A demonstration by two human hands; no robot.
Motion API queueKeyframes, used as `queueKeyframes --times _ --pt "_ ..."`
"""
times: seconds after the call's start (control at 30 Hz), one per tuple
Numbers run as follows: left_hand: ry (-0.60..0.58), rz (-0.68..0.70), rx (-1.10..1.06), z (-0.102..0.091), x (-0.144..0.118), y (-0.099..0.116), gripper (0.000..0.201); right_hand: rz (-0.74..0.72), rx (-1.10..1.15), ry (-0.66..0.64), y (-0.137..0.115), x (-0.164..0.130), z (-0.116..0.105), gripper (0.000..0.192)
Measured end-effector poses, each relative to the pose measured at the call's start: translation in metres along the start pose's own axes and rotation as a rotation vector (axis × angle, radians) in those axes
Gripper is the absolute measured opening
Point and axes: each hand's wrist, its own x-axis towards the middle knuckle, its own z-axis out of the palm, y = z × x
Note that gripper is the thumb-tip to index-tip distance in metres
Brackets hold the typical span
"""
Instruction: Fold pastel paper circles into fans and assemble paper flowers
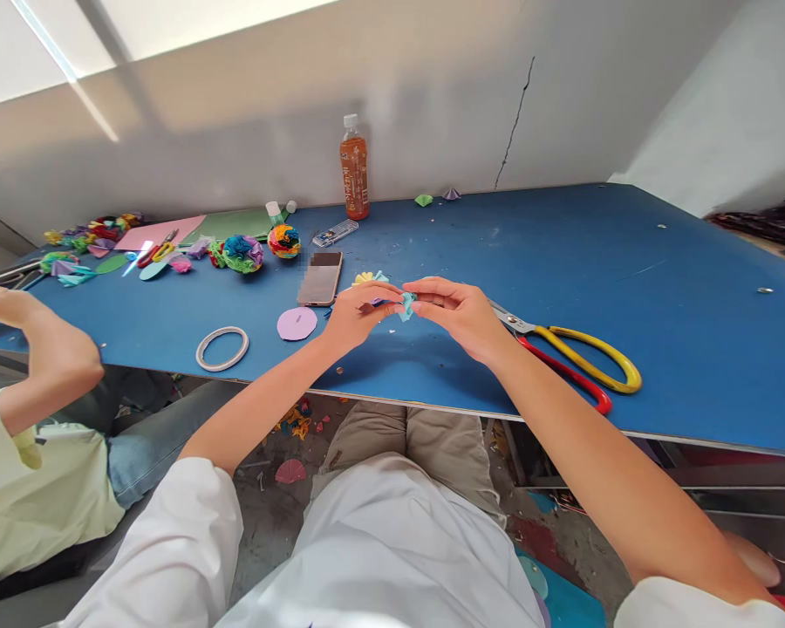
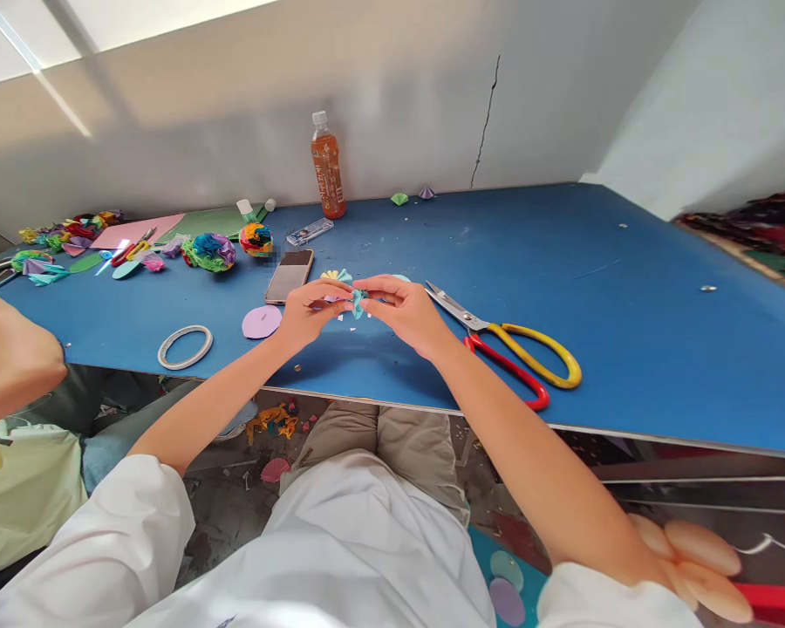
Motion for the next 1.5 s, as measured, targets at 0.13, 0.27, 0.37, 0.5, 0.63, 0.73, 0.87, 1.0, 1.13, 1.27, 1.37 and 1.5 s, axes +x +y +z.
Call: queueKeyframes --times 0.13,0.27,0.37,0.5,0.63,0.73,0.87,1.0,1.13,1.27,1.37,1.5 --pt "0.013 0.036 0.027 0.000 -0.001 -0.001 0.032 -0.049 -0.032 -0.020 0.001 0.000 -0.001 0.038" --pt "0.038 0.041 0.056 0.000 -0.001 0.000 0.030 -0.076 -0.066 -0.035 0.006 0.001 -0.001 0.037" --pt "0.099 0.069 0.068 -0.001 0.001 0.000 0.032 -0.107 -0.150 0.032 0.005 0.002 -0.001 0.033" --pt "0.188 0.089 0.069 -0.002 0.001 0.001 0.034 -0.166 -0.496 0.219 -0.011 0.001 -0.012 0.025" --pt "0.088 0.052 0.143 -0.003 -0.001 -0.001 0.029 0.058 -1.034 0.142 -0.029 -0.007 -0.050 0.019" --pt "-0.049 0.036 0.229 -0.002 -0.003 -0.005 0.021 0.330 -1.318 -0.006 -0.026 -0.018 -0.088 0.019" --pt "-0.145 -0.036 0.289 -0.002 -0.003 -0.006 0.009 0.390 -1.362 0.031 -0.007 -0.041 -0.122 0.021" --pt "-0.187 -0.136 0.264 0.000 -0.004 -0.003 0.012 0.325 -1.281 0.162 0.003 -0.067 -0.128 0.035" --pt "-0.203 -0.134 0.253 0.002 -0.006 -0.002 0.013 0.315 -1.232 0.220 0.002 -0.079 -0.122 0.036" --pt "-0.213 -0.109 0.277 0.003 -0.007 -0.003 0.010 0.137 -1.261 0.192 0.000 -0.052 -0.117 0.029" --pt "-0.218 -0.093 0.292 0.002 -0.007 -0.004 0.010 0.120 -1.270 0.185 0.000 -0.014 -0.113 0.025" --pt "-0.167 -0.127 0.339 0.000 -0.007 -0.003 0.013 0.232 -1.239 0.079 0.004 0.022 -0.103 0.024"
